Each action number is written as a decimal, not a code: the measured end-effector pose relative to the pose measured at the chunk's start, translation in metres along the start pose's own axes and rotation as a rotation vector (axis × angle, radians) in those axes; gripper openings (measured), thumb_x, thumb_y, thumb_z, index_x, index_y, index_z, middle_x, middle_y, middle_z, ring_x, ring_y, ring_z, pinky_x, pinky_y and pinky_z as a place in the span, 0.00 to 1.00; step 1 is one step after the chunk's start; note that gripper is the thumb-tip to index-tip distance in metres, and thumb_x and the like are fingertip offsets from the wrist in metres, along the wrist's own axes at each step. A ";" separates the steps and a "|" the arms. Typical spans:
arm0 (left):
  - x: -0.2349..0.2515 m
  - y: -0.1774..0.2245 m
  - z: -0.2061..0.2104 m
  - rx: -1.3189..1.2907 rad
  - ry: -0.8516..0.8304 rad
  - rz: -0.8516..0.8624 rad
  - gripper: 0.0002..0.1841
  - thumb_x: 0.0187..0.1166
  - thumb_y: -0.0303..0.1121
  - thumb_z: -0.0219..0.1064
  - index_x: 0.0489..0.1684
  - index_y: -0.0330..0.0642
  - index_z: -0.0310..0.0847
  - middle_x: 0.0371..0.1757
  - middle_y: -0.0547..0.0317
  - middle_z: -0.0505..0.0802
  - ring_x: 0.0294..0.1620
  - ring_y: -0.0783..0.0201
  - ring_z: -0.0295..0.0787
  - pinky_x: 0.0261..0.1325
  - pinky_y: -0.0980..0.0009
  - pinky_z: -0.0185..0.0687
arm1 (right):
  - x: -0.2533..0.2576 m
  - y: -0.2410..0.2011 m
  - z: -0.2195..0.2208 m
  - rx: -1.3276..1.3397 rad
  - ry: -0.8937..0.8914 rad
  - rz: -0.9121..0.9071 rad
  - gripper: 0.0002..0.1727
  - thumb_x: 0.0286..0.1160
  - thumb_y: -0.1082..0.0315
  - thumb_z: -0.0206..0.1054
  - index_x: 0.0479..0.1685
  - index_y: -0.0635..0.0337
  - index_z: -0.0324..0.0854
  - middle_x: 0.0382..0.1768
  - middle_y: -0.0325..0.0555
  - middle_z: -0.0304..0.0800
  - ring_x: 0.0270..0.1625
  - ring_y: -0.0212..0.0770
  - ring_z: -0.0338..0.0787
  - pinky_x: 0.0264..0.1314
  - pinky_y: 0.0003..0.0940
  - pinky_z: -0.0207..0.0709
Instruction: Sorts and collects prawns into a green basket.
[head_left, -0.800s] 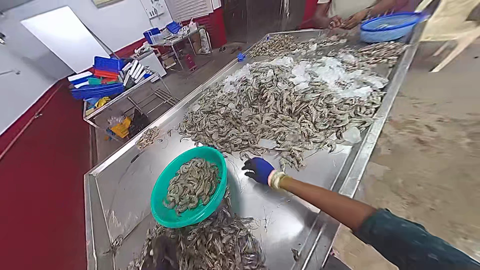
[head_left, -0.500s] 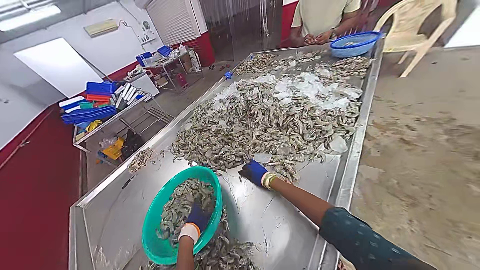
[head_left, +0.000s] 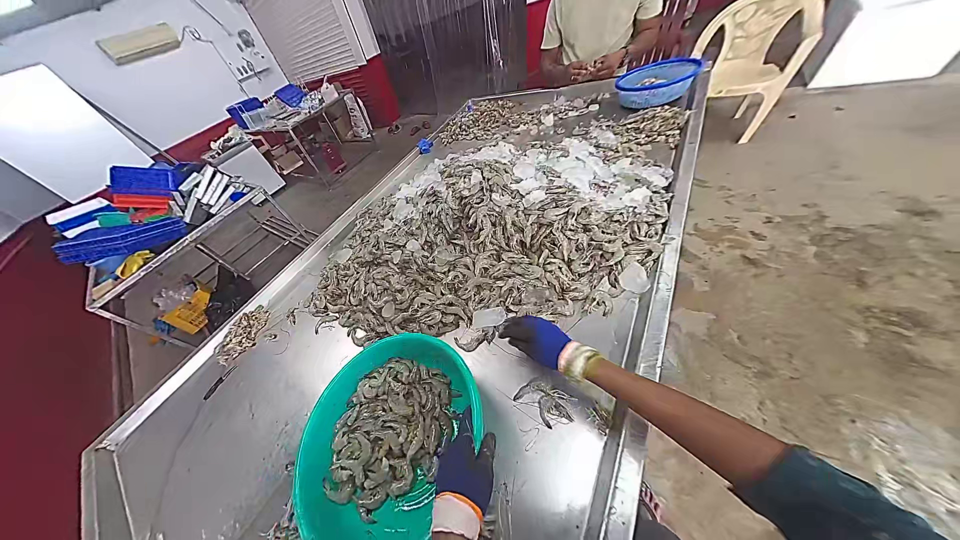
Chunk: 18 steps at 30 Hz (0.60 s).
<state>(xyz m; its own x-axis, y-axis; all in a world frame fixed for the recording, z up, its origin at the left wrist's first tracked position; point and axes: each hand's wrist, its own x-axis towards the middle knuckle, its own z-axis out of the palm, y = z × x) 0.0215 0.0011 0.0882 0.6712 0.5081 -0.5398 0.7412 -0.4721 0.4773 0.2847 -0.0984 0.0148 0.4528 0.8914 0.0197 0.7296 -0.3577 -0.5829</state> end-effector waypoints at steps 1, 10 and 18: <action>0.004 0.004 0.002 -0.002 0.023 0.004 0.35 0.90 0.47 0.59 0.94 0.48 0.53 0.76 0.41 0.85 0.77 0.44 0.81 0.81 0.44 0.70 | 0.023 -0.007 0.001 -0.060 -0.033 -0.017 0.18 0.88 0.67 0.57 0.68 0.57 0.87 0.72 0.59 0.86 0.79 0.61 0.81 0.84 0.60 0.68; 0.008 -0.029 -0.006 -0.351 0.202 0.164 0.27 0.88 0.35 0.62 0.85 0.38 0.67 0.75 0.45 0.86 0.75 0.55 0.84 0.81 0.57 0.74 | 0.043 -0.001 0.007 -0.206 -0.138 0.191 0.30 0.65 0.75 0.75 0.72 0.50 0.83 0.70 0.69 0.81 0.70 0.76 0.81 0.66 0.77 0.73; 0.007 -0.032 -0.010 -0.520 0.252 0.213 0.21 0.89 0.30 0.59 0.78 0.32 0.74 0.74 0.43 0.86 0.74 0.58 0.83 0.80 0.63 0.73 | 0.006 -0.057 -0.057 0.255 -0.136 0.439 0.39 0.83 0.55 0.69 0.92 0.54 0.59 0.73 0.70 0.81 0.74 0.68 0.83 0.76 0.67 0.72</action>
<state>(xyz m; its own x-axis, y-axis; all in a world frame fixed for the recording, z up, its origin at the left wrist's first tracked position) 0.0029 0.0267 0.0756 0.7403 0.6261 -0.2450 0.4570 -0.2013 0.8664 0.2747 -0.0887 0.0944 0.6047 0.7068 -0.3671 0.3306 -0.6421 -0.6917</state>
